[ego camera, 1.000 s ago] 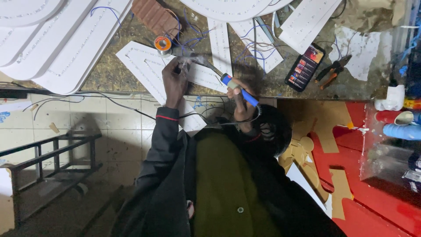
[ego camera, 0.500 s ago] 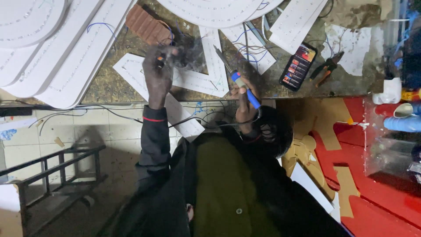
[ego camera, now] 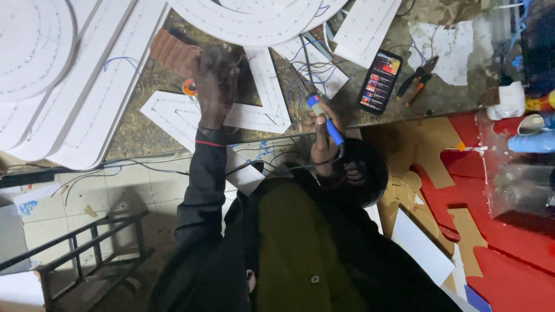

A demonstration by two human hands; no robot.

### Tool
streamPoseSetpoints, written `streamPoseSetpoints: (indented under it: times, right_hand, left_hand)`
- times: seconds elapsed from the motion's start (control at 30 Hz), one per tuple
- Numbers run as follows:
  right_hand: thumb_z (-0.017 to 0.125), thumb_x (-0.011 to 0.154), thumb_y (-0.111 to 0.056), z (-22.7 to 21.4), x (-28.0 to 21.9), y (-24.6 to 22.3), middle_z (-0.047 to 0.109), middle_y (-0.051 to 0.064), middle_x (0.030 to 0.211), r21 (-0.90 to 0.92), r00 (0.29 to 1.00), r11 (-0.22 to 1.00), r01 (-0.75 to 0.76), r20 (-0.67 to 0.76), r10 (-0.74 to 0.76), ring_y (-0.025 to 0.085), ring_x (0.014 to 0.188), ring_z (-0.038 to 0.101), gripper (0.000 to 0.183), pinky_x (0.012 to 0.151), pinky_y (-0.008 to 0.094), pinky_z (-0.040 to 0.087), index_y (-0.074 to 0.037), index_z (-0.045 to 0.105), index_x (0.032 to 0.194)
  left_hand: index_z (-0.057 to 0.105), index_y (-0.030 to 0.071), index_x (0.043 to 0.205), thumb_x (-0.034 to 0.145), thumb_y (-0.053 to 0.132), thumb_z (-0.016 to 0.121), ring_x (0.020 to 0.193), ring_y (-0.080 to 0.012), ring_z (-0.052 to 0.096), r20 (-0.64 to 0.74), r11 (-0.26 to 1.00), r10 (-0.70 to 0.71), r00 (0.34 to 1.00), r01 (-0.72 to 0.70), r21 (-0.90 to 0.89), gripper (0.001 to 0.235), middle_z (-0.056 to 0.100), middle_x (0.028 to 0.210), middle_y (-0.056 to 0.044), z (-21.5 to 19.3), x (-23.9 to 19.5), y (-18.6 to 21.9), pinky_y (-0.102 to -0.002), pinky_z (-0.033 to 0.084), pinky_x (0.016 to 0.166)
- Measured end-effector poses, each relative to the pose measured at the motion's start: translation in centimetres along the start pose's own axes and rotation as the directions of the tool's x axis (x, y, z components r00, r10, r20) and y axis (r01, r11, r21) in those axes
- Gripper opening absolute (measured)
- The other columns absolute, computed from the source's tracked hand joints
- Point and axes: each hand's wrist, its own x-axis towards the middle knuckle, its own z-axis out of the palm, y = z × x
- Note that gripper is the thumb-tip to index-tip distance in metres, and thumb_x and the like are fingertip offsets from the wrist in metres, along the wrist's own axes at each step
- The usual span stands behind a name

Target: Soldering electrical wires to LED strips on a sign component at a workbench.

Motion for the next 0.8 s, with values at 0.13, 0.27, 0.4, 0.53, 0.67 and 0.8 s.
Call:
streamPoseSetpoints:
  times: [0.13,0.27,0.4,0.53,0.67,0.8]
  right_hand:
    - [0.065,0.116,-0.05,-1.7,0.3,1.0,0.079,0.015,0.092,-0.09,0.997,0.995,0.045,-0.055,-0.05,0.022,0.082,0.077,0.051,0.077,0.036,0.061,-0.007,0.072,0.143]
    - [0.066,0.115,-0.05,-3.0,0.9,1.7,0.078,0.021,0.103,-0.079,0.99,0.996,0.049,-0.13,-0.058,0.022,0.084,0.075,0.058,0.071,0.03,0.06,-0.002,0.069,0.148]
    - [0.061,0.12,-0.051,-4.6,1.6,2.0,0.078,0.018,0.116,-0.264,0.953,0.93,0.255,-0.096,-0.288,0.022,0.079,0.075,0.054,0.069,0.029,0.062,-0.005,0.068,0.148]
    - [0.063,0.118,-0.044,-5.2,1.7,1.3,0.074,0.016,0.099,-0.251,0.952,0.938,0.238,-0.133,-0.277,0.022,0.075,0.072,0.049,0.067,0.031,0.061,-0.004,0.069,0.146]
    - [0.066,0.118,-0.041,-6.8,1.6,3.9,0.074,0.021,0.13,-0.155,0.94,0.951,0.267,-0.174,-0.292,0.023,0.08,0.074,0.053,0.073,0.029,0.063,0.003,0.065,0.149]
    - [0.064,0.118,-0.042,-6.5,2.1,0.7,0.071,0.019,0.088,-0.146,0.955,0.966,0.212,-0.176,-0.237,0.021,0.071,0.067,0.053,0.073,0.03,0.058,0.003,0.064,0.148]
  left_hand:
    - [0.084,0.009,0.122,0.096,0.018,0.09,0.122,-0.0482,0.047,0.173,0.982,-0.16,0.972,0.175,-0.072,0.028,0.06,0.13,-0.022,0.5,0.3,2.2,-0.065,0.046,0.098]
    - [0.079,0.006,0.126,0.1,0.017,0.079,0.115,-0.0477,0.054,0.177,0.978,-0.083,0.981,0.114,-0.176,0.028,0.063,0.127,-0.022,0.9,2.6,6.0,-0.062,0.047,0.095]
    - [0.084,0.009,0.123,0.113,0.022,0.062,0.102,-0.0408,0.059,0.275,0.888,0.055,0.96,0.08,-0.453,0.027,0.07,0.112,-0.018,3.2,4.8,11.0,-0.055,0.048,0.082]
    - [0.079,0.0,0.128,0.089,0.017,0.098,0.109,-0.0435,0.061,0.292,0.891,0.106,0.951,0.039,-0.453,0.047,0.068,0.119,-0.018,10.7,5.0,11.4,-0.054,0.052,0.085]
    - [0.079,0.001,0.131,0.075,0.001,0.082,0.113,-0.0459,0.062,0.271,0.963,0.106,0.957,-0.03,-0.269,0.056,0.068,0.127,-0.019,17.0,5.1,12.0,-0.06,0.055,0.083]
    - [0.073,-0.001,0.129,0.093,0.016,0.082,0.12,-0.0467,0.054,0.368,0.995,0.099,0.925,-0.079,-0.067,0.041,0.066,0.131,-0.023,19.3,5.7,13.6,-0.059,0.052,0.091]
